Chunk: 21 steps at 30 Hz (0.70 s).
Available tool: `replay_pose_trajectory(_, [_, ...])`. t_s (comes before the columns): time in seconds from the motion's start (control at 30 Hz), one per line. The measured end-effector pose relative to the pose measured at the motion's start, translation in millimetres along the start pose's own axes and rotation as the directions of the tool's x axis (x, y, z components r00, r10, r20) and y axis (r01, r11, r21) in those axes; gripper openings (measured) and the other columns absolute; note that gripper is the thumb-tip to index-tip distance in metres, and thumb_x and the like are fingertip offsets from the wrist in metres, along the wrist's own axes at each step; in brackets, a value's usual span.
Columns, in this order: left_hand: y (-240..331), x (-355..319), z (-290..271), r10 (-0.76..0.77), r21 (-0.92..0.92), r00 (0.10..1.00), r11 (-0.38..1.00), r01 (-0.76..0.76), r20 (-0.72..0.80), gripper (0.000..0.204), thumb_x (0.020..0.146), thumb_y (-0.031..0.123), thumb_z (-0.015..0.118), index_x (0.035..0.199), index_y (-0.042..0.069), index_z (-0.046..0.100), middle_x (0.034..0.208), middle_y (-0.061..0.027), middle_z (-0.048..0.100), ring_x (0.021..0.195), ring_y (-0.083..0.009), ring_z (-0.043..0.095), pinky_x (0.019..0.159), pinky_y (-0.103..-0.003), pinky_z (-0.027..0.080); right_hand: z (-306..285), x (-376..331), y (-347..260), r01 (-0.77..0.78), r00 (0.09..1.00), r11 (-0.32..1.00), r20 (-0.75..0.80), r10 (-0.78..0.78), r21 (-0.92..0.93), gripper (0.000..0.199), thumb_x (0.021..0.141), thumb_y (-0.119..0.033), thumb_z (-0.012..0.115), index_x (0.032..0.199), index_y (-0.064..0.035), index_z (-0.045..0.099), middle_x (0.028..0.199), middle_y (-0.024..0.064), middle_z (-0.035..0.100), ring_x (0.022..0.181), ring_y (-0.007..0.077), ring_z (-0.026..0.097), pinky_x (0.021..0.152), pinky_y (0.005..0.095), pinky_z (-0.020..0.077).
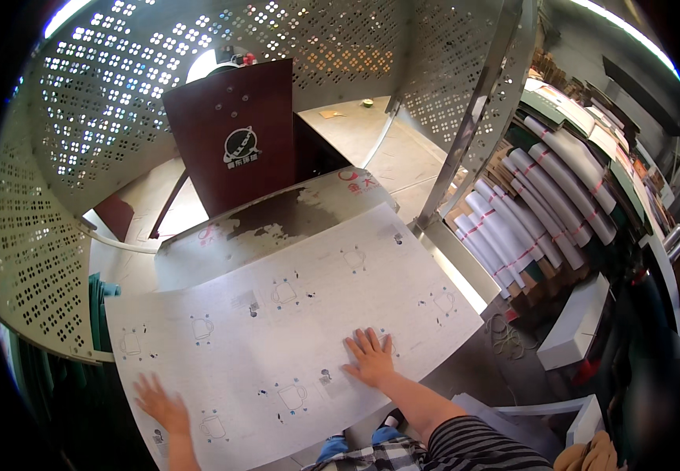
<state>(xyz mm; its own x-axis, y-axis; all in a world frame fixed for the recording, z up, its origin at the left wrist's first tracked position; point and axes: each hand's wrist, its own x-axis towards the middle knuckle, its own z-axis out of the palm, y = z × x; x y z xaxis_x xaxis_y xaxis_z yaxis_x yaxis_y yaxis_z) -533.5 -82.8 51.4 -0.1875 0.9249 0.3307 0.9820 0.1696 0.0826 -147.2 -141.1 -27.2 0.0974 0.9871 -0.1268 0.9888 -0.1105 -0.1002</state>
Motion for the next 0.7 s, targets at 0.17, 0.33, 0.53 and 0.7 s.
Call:
replay_pose_trajectory(0.17, [52,-61,38,0.286,-0.270,0.843,0.947,-0.175,0.456,0.064,0.059,0.028,0.054,0.115,0.006,0.030,0.123,-0.0166,0.018,0.114,-0.0373,0.007,0.088,-0.052,0.003,-1,7,15,-0.048,0.998,0.999,-0.046,0.048,0.005,0.060,0.071,-0.052,0.034,0.120,-0.0194,0.022,0.126,0.0055,0.014,0.117,0.0262,0.006,0.087,0.0556,0.0017])
replay_pose_trajectory(0.33, [70,-82,42,0.134,-0.152,0.802,0.987,-0.055,0.583,0.067,0.061,0.031,0.051,0.118,0.006,0.024,0.125,-0.0170,0.010,0.114,-0.0392,0.000,0.086,-0.055,-0.003,-2,14,11,-0.016,0.997,0.999,-0.069,0.019,0.035,0.062,0.070,-0.053,0.035,0.120,-0.0188,0.023,0.126,0.0061,0.015,0.117,0.0266,0.007,0.087,0.0564,0.0014])
replay_pose_trajectory(0.53, [76,-70,34,0.156,-0.063,0.814,0.987,-0.146,0.559,0.062,0.063,0.024,0.050,0.116,0.004,0.026,0.123,-0.0170,0.015,0.113,-0.0363,0.007,0.088,-0.050,0.004,-3,15,7,-0.033,0.999,0.995,-0.028,0.035,0.094,0.063,0.069,-0.052,0.037,0.120,-0.0171,0.023,0.127,0.0070,0.014,0.117,0.0264,0.006,0.087,0.0560,0.0022])
replay_pose_trajectory(0.7, [105,-57,33,0.264,-0.086,0.859,0.964,-0.252,0.439,0.058,0.063,0.020,0.050,0.114,0.003,0.029,0.120,-0.0166,0.019,0.110,-0.0343,0.012,0.087,-0.046,0.008,-19,26,12,0.004,1.000,0.974,-0.007,-0.003,0.227,0.061,0.066,-0.035,0.048,0.118,-0.0118,0.025,0.122,0.0102,0.022,0.115,0.0259,0.014,0.090,0.0486,0.0083])
